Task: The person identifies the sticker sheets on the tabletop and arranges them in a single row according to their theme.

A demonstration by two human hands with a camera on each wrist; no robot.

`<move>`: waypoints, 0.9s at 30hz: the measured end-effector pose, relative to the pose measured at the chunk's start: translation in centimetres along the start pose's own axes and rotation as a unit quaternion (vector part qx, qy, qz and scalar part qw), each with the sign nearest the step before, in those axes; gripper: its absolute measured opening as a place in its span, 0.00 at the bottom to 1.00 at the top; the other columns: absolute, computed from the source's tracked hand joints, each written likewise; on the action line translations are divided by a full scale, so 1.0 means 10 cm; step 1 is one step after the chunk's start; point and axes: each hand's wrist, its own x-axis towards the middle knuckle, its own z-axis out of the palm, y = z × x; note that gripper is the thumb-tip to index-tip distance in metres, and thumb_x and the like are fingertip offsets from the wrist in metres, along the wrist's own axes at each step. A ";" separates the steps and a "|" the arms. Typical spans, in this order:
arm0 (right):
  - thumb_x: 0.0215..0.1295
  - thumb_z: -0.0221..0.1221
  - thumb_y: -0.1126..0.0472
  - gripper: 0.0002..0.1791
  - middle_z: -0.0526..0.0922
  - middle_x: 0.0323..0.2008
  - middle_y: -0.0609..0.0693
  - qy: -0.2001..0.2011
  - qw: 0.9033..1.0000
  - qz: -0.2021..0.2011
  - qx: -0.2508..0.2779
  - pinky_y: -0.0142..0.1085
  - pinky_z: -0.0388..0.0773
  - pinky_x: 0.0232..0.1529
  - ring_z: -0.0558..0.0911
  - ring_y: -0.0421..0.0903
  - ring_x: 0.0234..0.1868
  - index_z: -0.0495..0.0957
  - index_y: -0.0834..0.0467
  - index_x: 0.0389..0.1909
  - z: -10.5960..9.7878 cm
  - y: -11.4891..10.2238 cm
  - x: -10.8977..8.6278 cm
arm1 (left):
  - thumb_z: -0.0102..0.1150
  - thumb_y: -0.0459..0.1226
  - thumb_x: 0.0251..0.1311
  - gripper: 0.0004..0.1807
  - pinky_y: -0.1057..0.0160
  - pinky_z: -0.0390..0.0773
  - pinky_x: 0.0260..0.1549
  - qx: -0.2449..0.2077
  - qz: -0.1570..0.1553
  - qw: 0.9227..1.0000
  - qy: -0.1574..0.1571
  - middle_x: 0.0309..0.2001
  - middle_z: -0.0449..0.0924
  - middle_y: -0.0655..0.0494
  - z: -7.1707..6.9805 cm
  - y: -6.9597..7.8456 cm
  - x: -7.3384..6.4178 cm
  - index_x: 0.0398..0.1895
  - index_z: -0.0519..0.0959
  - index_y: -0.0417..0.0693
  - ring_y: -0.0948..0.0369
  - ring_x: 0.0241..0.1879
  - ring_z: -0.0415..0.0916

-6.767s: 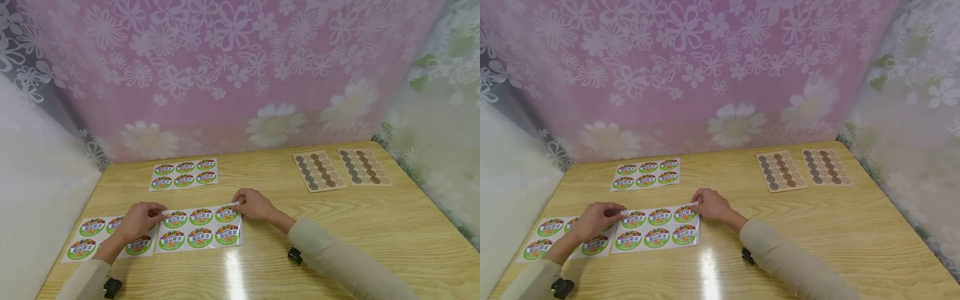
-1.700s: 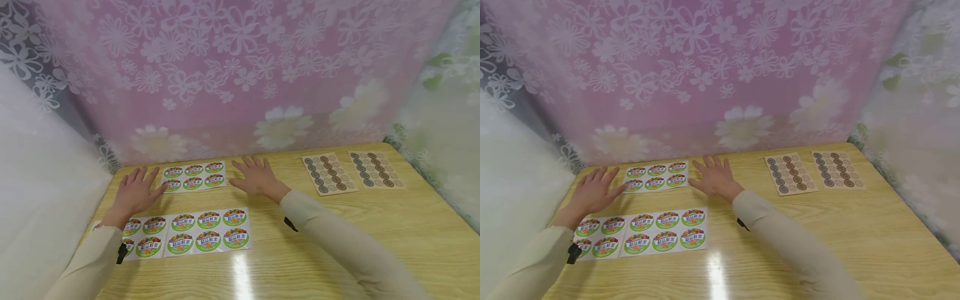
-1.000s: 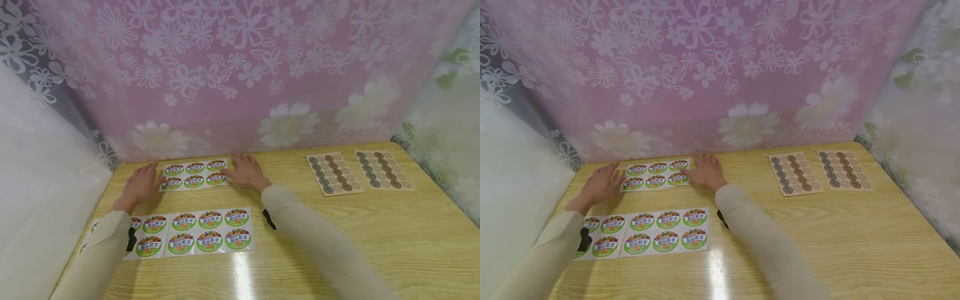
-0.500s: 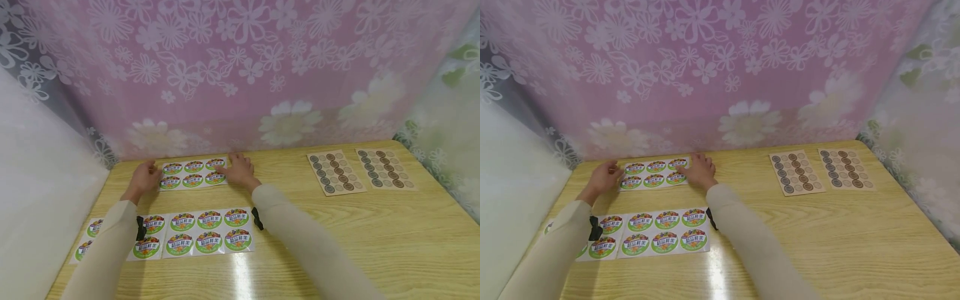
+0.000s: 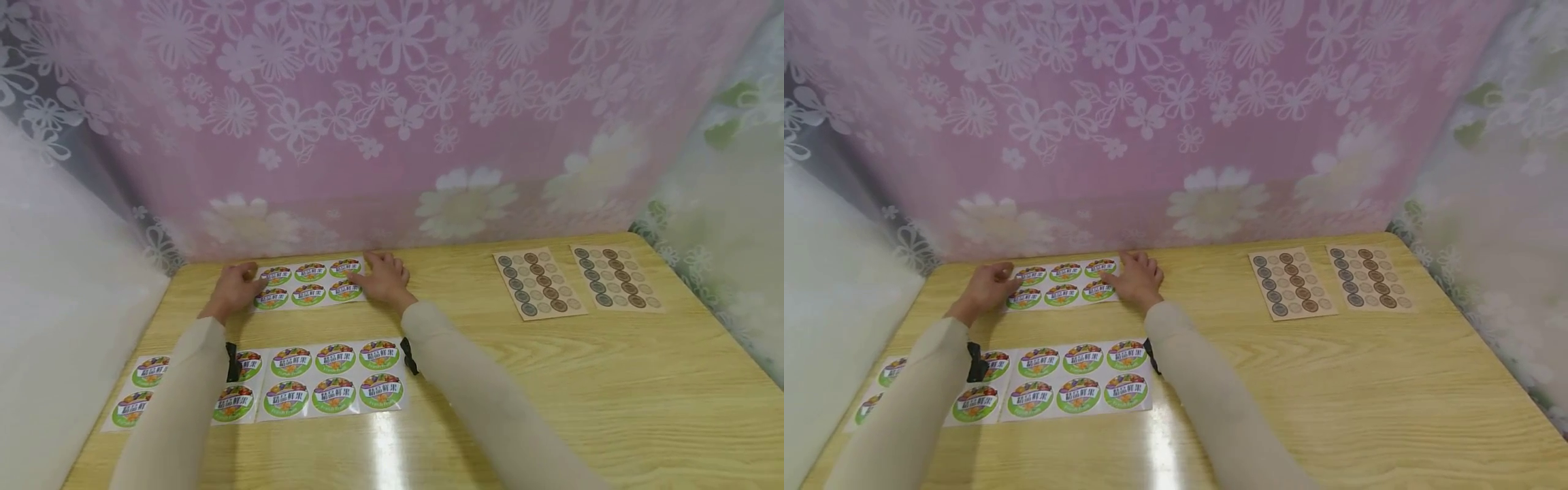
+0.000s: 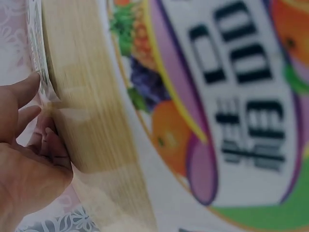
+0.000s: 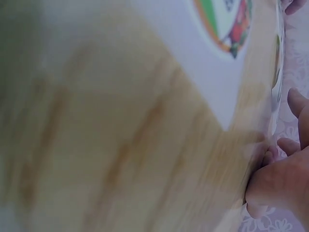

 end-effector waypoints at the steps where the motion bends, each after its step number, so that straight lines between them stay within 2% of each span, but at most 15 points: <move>1: 0.65 0.52 0.35 0.39 0.58 0.67 0.54 0.001 1.000 0.002 -0.007 0.49 0.51 0.56 0.58 0.54 0.57 0.57 0.46 0.73 0.00 0.00 0.01 | 0.51 0.39 0.68 0.31 0.41 0.67 0.51 -0.005 0.003 1.000 -0.002 0.55 0.65 0.25 0.00 -0.01 0.01 0.67 0.59 0.27 0.37 0.54 0.64; 4: 0.65 0.52 0.35 0.40 0.57 0.66 0.54 -0.003 0.999 0.008 -0.032 0.48 0.52 0.53 0.58 0.54 0.55 0.55 0.45 0.74 0.01 -0.01 0.01 | 0.52 0.38 0.68 0.29 0.45 0.70 0.44 -0.011 0.008 1.000 -0.003 0.48 0.71 0.28 0.01 -0.02 0.03 0.66 0.61 0.28 0.41 0.45 0.70; 7: 0.65 0.53 0.36 0.41 0.56 0.66 0.53 -0.012 0.999 0.010 -0.050 0.47 0.52 0.51 0.58 0.53 0.53 0.53 0.45 0.74 0.00 -0.04 0.00 | 0.53 0.37 0.67 0.28 0.49 0.69 0.40 -0.026 0.003 1.000 -0.002 0.45 0.71 0.32 0.01 -0.03 0.02 0.66 0.63 0.30 0.45 0.41 0.68; 12: 0.65 0.54 0.37 0.40 0.58 0.65 0.53 -0.022 0.998 0.008 -0.065 0.46 0.51 0.46 0.57 0.53 0.48 0.54 0.44 0.74 -0.03 -0.08 -0.02 | 0.53 0.37 0.67 0.27 0.49 0.67 0.42 -0.054 -0.012 0.998 -0.004 0.46 0.69 0.34 0.00 -0.05 0.01 0.65 0.64 0.32 0.46 0.42 0.65; 16: 0.64 0.55 0.38 0.38 0.59 0.64 0.52 -0.030 0.997 0.009 -0.069 0.46 0.52 0.48 0.57 0.52 0.49 0.57 0.42 0.73 -0.05 -0.08 -0.01 | 0.54 0.38 0.67 0.26 0.50 0.65 0.42 -0.071 -0.027 0.997 -0.015 0.45 0.67 0.37 -0.01 -0.05 0.00 0.64 0.64 0.33 0.46 0.42 0.63; 27: 0.61 0.61 0.41 0.37 0.58 0.66 0.53 -0.017 1.000 0.008 -0.015 0.49 0.52 0.54 0.58 0.54 0.56 0.63 0.45 0.70 -0.07 -0.03 0.00 | 0.55 0.37 0.67 0.25 0.54 0.63 0.36 -0.098 -0.029 0.994 -0.026 0.38 0.64 0.43 -0.02 -0.06 0.01 0.63 0.65 0.33 0.50 0.36 0.61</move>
